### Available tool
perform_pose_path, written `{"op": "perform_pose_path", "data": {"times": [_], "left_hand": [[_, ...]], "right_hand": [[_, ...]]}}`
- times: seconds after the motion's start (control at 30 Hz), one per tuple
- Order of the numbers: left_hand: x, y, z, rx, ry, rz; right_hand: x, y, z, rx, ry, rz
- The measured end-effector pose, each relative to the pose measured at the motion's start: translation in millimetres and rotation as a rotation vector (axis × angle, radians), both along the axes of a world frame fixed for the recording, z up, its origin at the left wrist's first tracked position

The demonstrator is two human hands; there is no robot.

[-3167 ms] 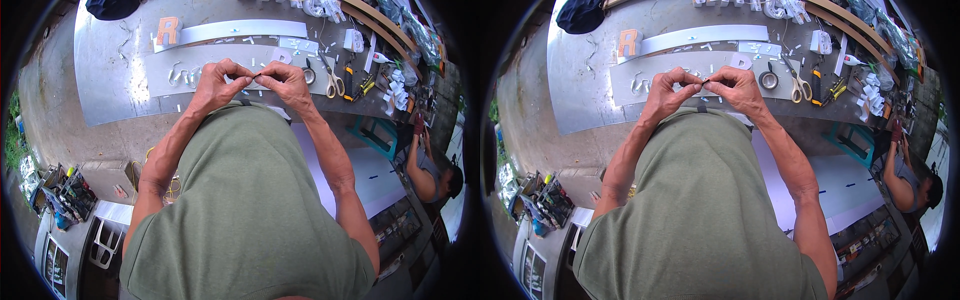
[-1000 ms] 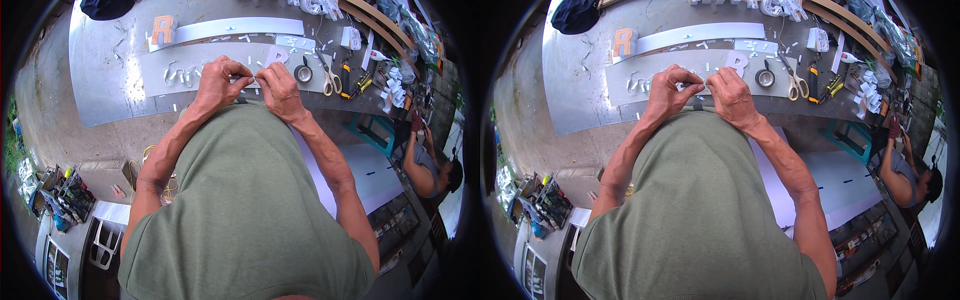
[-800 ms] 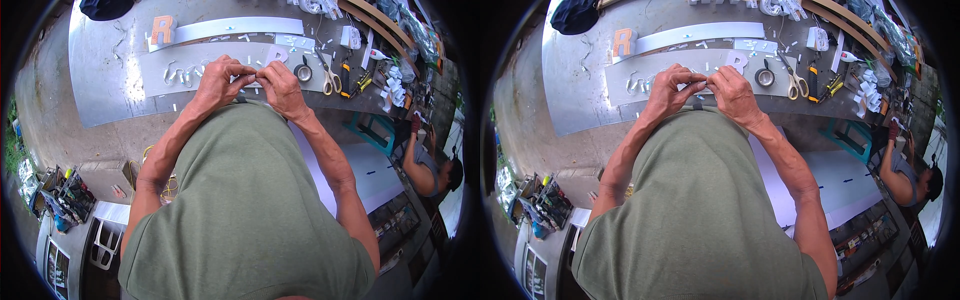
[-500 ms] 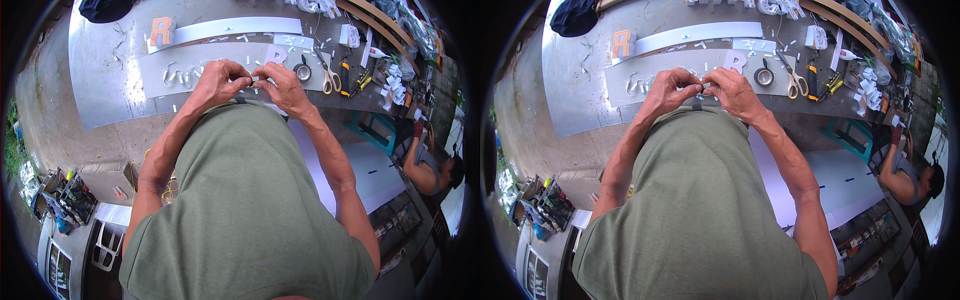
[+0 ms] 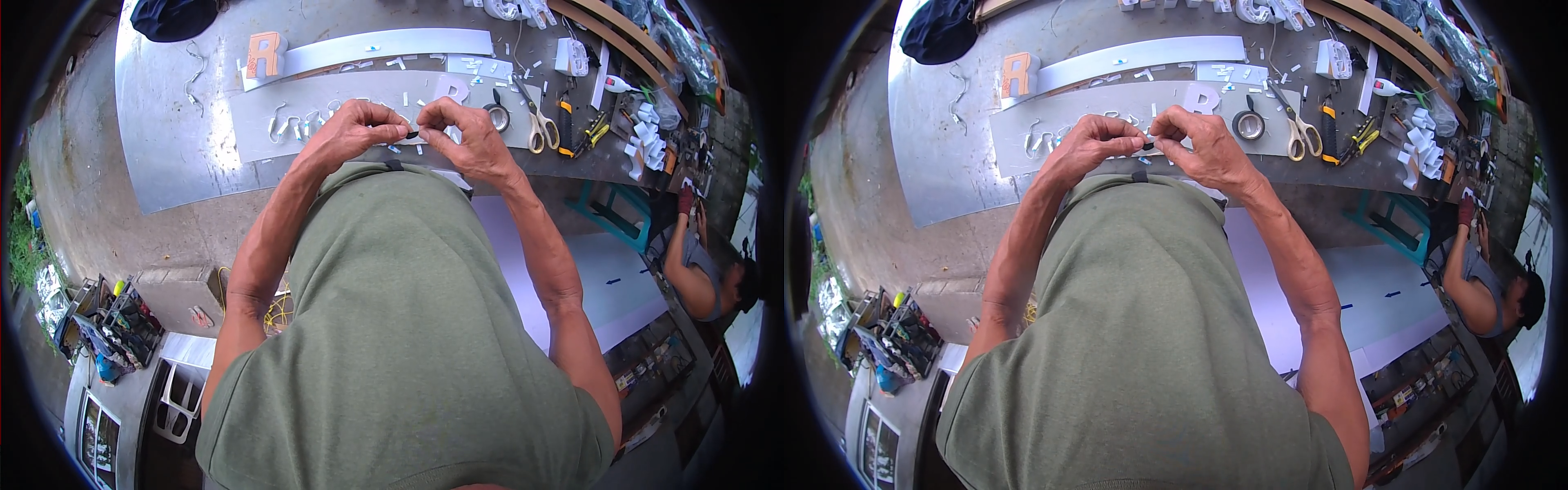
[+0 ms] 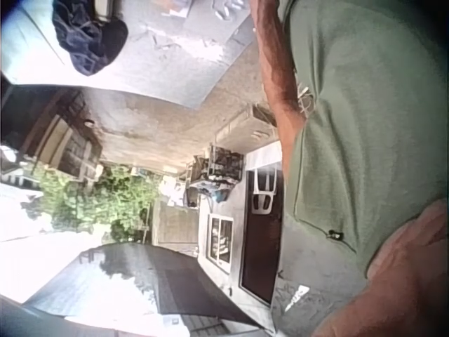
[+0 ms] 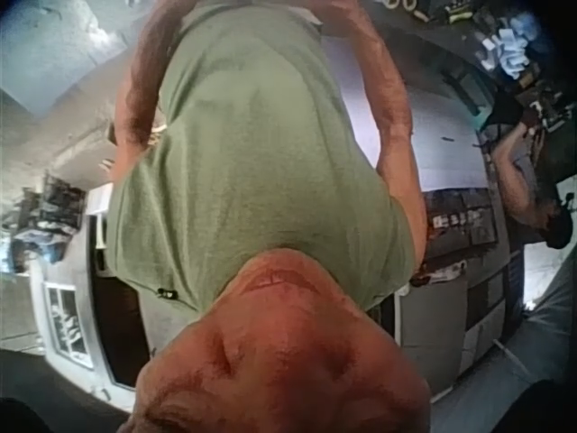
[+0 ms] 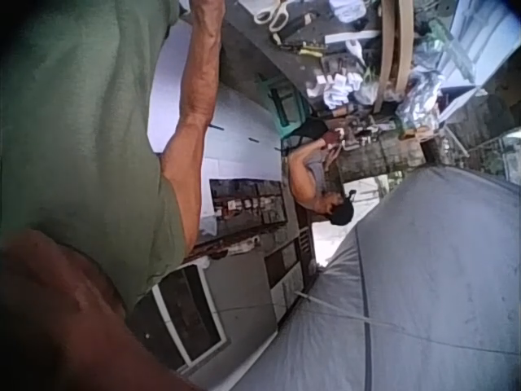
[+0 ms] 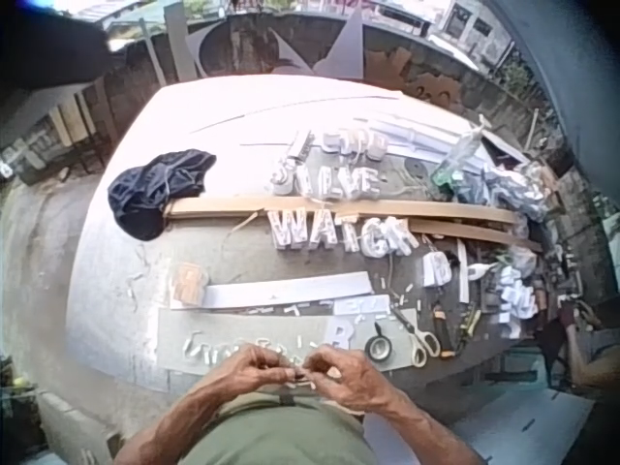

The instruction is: Wiring and applying electrical tape to the back of LED channel letters for signage.

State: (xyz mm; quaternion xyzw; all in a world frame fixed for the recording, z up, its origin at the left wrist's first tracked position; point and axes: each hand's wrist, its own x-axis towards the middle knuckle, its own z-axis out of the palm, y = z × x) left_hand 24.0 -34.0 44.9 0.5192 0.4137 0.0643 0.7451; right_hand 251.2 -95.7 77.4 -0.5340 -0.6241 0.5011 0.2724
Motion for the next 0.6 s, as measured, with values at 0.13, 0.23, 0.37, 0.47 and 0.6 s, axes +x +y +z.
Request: {"op": "perform_pose_path", "data": {"times": [0.13, 0.23, 0.37, 0.47, 0.6], "left_hand": [[-1.6, -0.2, -9.5, -0.107, -0.065, 0.017], [-4.0, -2.3, -21.7, -0.265, -0.176, 0.102], [-4.6, -1.8, -22.8, -0.569, -0.316, 0.228], [-6.4, -2.1, -27.2, -0.572, -0.331, 0.228], [-3.4, -1.8, -24.0, -0.596, -0.319, 0.233]], "right_hand": [[1.0, 1.5, -2.7, 0.016, 0.040, 0.020], [-0.6, 2.5, -2.1, 0.034, 0.055, 0.032], [-3.6, -0.1, -5.5, 0.102, 0.042, 0.038], [-5.0, -2.5, -5.2, 0.056, 0.015, 0.020], [-9.3, -3.4, -3.8, 0.084, -0.061, 0.042]]}}
